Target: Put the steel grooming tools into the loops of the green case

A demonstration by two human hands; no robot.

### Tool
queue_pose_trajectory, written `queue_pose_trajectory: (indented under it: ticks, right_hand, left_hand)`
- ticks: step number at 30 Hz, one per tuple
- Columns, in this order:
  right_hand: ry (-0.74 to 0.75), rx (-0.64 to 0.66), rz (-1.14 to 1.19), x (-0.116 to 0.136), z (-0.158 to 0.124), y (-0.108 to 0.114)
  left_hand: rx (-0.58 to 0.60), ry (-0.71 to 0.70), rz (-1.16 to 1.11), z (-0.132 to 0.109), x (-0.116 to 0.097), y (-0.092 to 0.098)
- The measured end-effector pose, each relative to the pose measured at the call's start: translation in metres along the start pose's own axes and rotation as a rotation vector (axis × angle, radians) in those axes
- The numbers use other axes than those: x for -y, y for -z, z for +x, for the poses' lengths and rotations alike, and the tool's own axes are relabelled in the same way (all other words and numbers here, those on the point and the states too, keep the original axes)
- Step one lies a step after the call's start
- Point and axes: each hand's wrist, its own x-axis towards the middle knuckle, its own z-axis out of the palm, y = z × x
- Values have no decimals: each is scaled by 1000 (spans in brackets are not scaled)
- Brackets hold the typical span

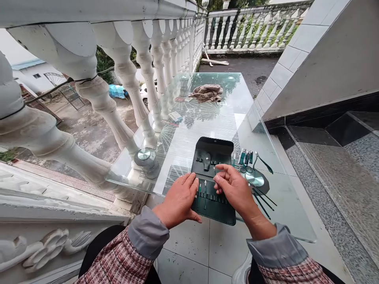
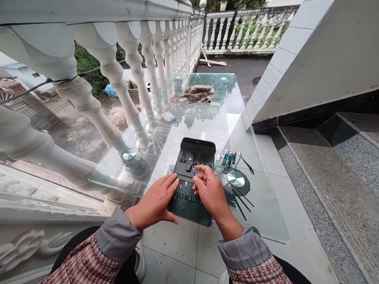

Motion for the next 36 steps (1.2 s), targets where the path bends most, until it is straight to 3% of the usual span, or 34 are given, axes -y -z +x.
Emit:
queue_pose_trajectory:
  ticks: [7,14,20,29,36]
  right_hand:
    - [-8,66,-77,-7,11,-17]
    - [150,-36,-374,-5,7,-21]
    - [146,-129,-388,-7,11,-25]
    - [58,-74,-478,-11,22,-23]
    - [171,-90,-561,-14,28,-22]
  left_hand:
    - [1,8,23,-3,2,-1]
    - [-22,12,16,-4,2,-2]
    - [-20,15,34,-3,3,-5]
    - [-3,17,35,-3,1,-3]
    - [-28,13,20,-3,2,-5]
